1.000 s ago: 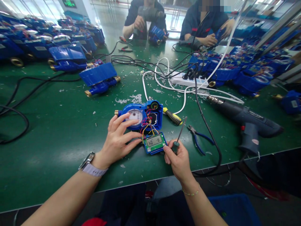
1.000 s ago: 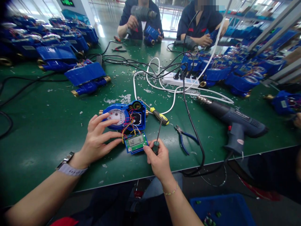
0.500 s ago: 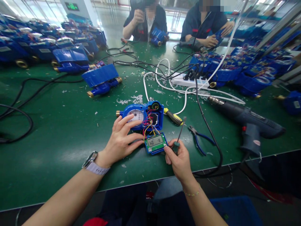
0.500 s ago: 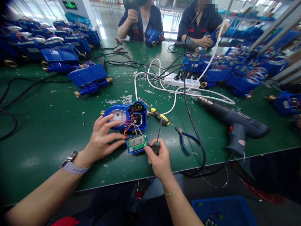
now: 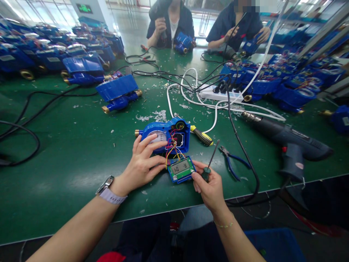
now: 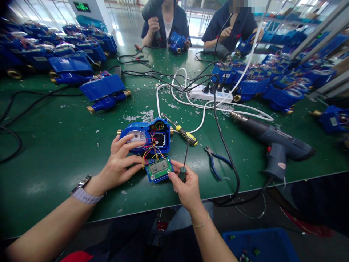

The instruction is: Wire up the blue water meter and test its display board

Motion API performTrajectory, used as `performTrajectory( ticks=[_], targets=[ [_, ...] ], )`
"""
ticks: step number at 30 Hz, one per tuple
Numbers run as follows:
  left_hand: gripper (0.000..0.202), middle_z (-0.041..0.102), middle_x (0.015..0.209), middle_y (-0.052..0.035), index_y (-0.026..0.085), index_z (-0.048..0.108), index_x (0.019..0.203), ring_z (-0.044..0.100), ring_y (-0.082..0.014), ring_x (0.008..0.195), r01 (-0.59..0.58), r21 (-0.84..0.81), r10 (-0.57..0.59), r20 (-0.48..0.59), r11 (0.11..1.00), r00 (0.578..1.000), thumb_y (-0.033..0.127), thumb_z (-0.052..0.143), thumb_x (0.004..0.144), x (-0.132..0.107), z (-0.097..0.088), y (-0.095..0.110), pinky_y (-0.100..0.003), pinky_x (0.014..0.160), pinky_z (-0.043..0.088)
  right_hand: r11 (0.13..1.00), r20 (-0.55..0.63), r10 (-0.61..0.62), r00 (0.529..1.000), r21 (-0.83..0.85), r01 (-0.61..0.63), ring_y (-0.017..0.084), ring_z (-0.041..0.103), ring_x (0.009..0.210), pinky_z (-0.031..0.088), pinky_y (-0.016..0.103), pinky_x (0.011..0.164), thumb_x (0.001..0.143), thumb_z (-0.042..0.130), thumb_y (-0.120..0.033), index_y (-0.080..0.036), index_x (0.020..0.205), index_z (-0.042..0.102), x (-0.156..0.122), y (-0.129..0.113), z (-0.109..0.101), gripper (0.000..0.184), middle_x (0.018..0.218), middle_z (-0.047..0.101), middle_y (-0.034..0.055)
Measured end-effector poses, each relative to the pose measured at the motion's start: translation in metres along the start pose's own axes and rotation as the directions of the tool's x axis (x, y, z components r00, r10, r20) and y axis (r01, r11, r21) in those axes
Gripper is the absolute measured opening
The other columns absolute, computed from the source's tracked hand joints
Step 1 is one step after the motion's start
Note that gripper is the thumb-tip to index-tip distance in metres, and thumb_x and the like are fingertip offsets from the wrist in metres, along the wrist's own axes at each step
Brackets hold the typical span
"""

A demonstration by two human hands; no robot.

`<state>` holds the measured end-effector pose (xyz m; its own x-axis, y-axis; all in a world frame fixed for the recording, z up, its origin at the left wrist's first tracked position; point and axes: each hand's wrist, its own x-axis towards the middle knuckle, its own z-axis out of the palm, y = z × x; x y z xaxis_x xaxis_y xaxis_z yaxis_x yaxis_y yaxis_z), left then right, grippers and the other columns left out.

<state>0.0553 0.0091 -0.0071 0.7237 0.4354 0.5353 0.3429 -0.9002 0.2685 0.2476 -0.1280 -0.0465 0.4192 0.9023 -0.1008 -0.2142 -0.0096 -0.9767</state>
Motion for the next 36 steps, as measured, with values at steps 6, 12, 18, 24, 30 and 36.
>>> performTrajectory(
  ticks=[6,12,18,24,30,36],
  targets=[
    [0.006,0.059,0.128,-0.0022,0.03,0.072,0.083,0.037,-0.0293,0.135,-0.041,-0.004,0.041,-0.013,0.999,0.999,0.025,0.069,0.082,-0.001,-0.006,0.001,-0.061,0.115,0.02,0.998,0.033,-0.011,0.999,0.056,0.009,0.003,0.04,0.04,0.032,0.017,0.036,0.079,0.074,-0.027,-0.025,0.108,0.07,-0.003,-0.001,-0.002,0.03,0.086,0.07,0.0043],
    [0.013,0.067,0.093,-0.0067,0.02,0.066,0.081,0.06,-0.0229,0.093,-0.075,0.014,0.076,-0.144,0.997,0.987,0.03,0.074,0.078,0.0,-0.014,-0.001,-0.041,0.086,0.048,0.998,0.052,0.008,0.999,0.069,-0.011,0.003,0.04,0.038,0.032,0.017,0.035,0.078,0.075,-0.029,-0.024,0.109,0.07,-0.001,0.0,-0.003,0.032,0.084,0.07,0.0039],
    [0.021,0.061,0.06,0.0007,0.016,0.06,0.07,0.055,-0.0115,0.054,-0.113,-0.119,0.114,0.003,0.986,0.993,0.027,0.064,0.087,-0.005,-0.017,0.008,-0.024,0.052,0.041,0.981,0.099,0.059,0.993,0.176,-0.076,0.002,0.035,0.034,0.031,0.017,0.034,0.077,0.076,-0.031,-0.023,0.105,0.07,-0.003,-0.004,-0.005,0.03,0.076,0.067,0.0014],
    [0.044,0.072,0.09,-0.0089,0.015,0.065,0.105,0.067,-0.021,0.08,0.093,-0.352,0.013,0.288,0.931,0.958,0.052,0.066,0.081,-0.02,-0.009,0.014,-0.033,0.071,0.053,0.983,0.239,0.123,0.963,0.103,-0.152,0.002,0.036,0.037,0.028,0.018,0.035,0.075,0.077,-0.033,-0.019,0.107,0.07,-0.008,-0.011,-0.007,0.035,0.075,0.067,0.0031],
    [0.095,0.05,0.141,-0.0176,0.02,0.04,0.142,0.049,-0.0343,0.128,0.302,-0.537,0.013,0.504,0.788,0.864,0.059,0.078,0.064,-0.02,0.006,0.014,-0.051,0.108,0.038,0.981,0.304,0.179,0.936,0.022,-0.195,0.003,0.038,0.04,0.028,0.018,0.036,0.076,0.076,-0.036,-0.018,0.108,0.069,-0.006,-0.017,-0.008,0.038,0.077,0.068,0.0042],
    [0.107,0.042,0.148,-0.0151,0.023,0.028,0.148,0.044,-0.0329,0.133,0.479,-0.708,0.046,0.583,0.52,0.811,0.05,0.083,0.061,-0.012,0.015,0.013,-0.051,0.115,0.028,0.968,0.343,0.249,0.906,-0.071,-0.239,0.002,0.037,0.039,0.029,0.017,0.037,0.076,0.075,-0.043,-0.017,0.112,0.067,-0.001,-0.018,-0.01,0.045,0.077,0.066,0.0033]
  ],
)
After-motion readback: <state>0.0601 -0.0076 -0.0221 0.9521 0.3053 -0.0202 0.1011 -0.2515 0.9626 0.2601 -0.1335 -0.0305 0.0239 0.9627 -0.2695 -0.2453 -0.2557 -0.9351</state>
